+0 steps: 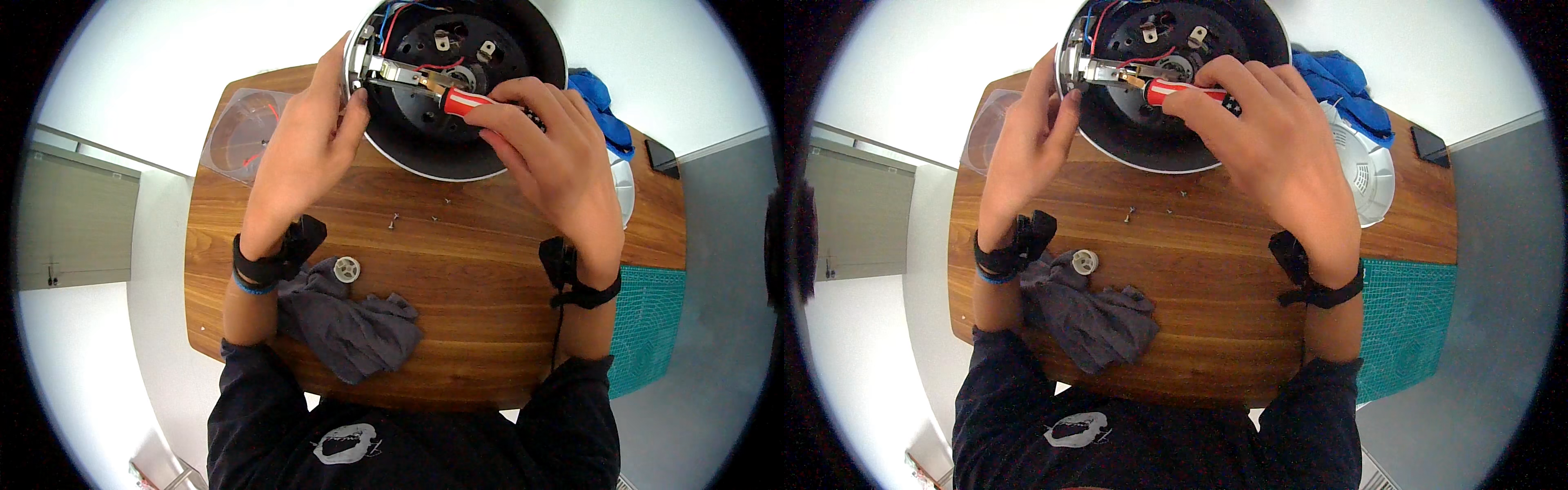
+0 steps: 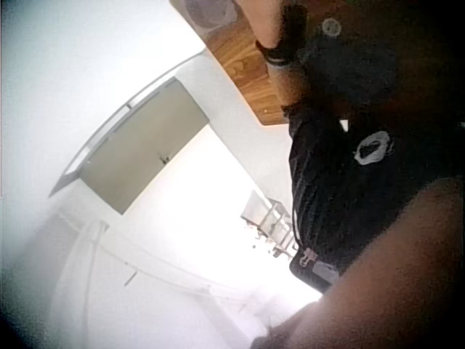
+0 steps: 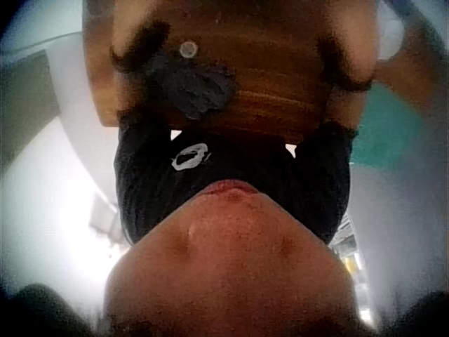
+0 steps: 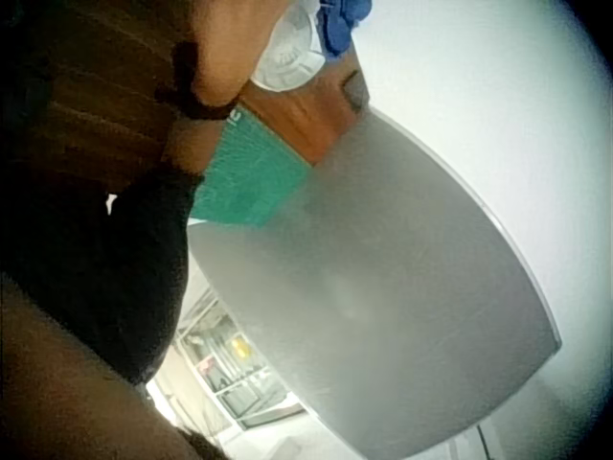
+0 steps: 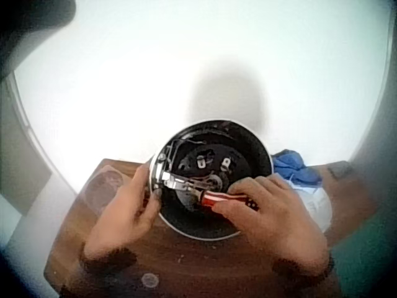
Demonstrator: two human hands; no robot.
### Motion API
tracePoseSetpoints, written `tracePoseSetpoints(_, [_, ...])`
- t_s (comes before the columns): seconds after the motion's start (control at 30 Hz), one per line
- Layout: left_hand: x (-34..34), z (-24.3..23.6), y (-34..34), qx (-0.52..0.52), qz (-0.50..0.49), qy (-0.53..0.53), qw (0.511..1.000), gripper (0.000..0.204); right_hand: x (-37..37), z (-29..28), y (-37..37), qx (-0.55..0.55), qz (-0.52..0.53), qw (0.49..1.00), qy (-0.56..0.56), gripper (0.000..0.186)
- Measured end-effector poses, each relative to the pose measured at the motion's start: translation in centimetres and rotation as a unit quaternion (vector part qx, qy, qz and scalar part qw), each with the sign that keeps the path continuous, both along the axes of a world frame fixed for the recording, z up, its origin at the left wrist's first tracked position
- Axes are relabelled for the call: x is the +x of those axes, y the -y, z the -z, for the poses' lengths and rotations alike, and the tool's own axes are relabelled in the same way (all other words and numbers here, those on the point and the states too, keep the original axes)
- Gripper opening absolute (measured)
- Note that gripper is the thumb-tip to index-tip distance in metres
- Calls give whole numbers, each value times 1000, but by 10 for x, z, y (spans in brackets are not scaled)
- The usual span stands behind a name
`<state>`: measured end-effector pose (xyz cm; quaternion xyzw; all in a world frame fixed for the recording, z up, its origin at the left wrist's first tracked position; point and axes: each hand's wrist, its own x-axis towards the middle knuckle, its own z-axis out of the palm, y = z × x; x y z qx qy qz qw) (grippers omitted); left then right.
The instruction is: The person disassembles a white cylindrical appliance on a wooden table, using a screwdriver to remove screws and detach internal components. They manipulate wires and parts inside the housing, then reassemble the unit by placing components back and securing the casing.
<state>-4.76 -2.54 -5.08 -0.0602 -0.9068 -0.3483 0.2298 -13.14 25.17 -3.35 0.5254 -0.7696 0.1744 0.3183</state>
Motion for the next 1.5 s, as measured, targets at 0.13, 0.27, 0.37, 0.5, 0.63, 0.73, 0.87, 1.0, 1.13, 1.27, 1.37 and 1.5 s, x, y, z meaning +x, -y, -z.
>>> tracePoseSetpoints(0.13, [-2,5,3,-4,-5,-13,1000,64,5,1,5,-14,-1,1000,21,37])
tracePoseSetpoints(0.27, [-1,4,4,-5,-9,-9,1000,63,7,3,7,-3,8,1000,2,44])
tracePoseSetpoints(0.37, [0,1,2,-4,-16,6,1000,62,4,6,6,-23,-3,999,26,46])
tracePoseSetpoints(0.5, [0,-1,2,5,-16,16,1000,61,0,12,11,-86,-8,994,60,38])
tracePoseSetpoints(0.63, [0,2,2,13,-5,-6,1000,62,11,10,8,-49,57,990,122,27])
tracePoseSetpoints(0.73, [-1,7,3,4,-3,-25,1000,63,14,9,12,-35,74,989,124,25])
tracePoseSetpoints(0.87, [-1,4,2,15,-11,-1,1000,63,9,7,13,-16,61,996,64,24])
tracePoseSetpoints(1.0, [0,3,5,12,-18,12,1000,61,5,7,12,-37,4,998,42,29])
tracePoseSetpoints(1.13, [-3,9,8,16,-11,-9,1000,60,2,4,10,-37,-17,999,28,36])
tracePoseSetpoints(1.27, [-3,10,10,21,-5,-3,1000,60,4,7,12,-85,-2,991,108,36])
tracePoseSetpoints(1.37, [-1,4,7,13,-11,11,1000,61,6,11,5,-64,23,984,163,32])
tracePoseSetpoints(1.5, [1,1,5,2,-16,20,1000,62,8,5,-1,8,68,984,163,27])
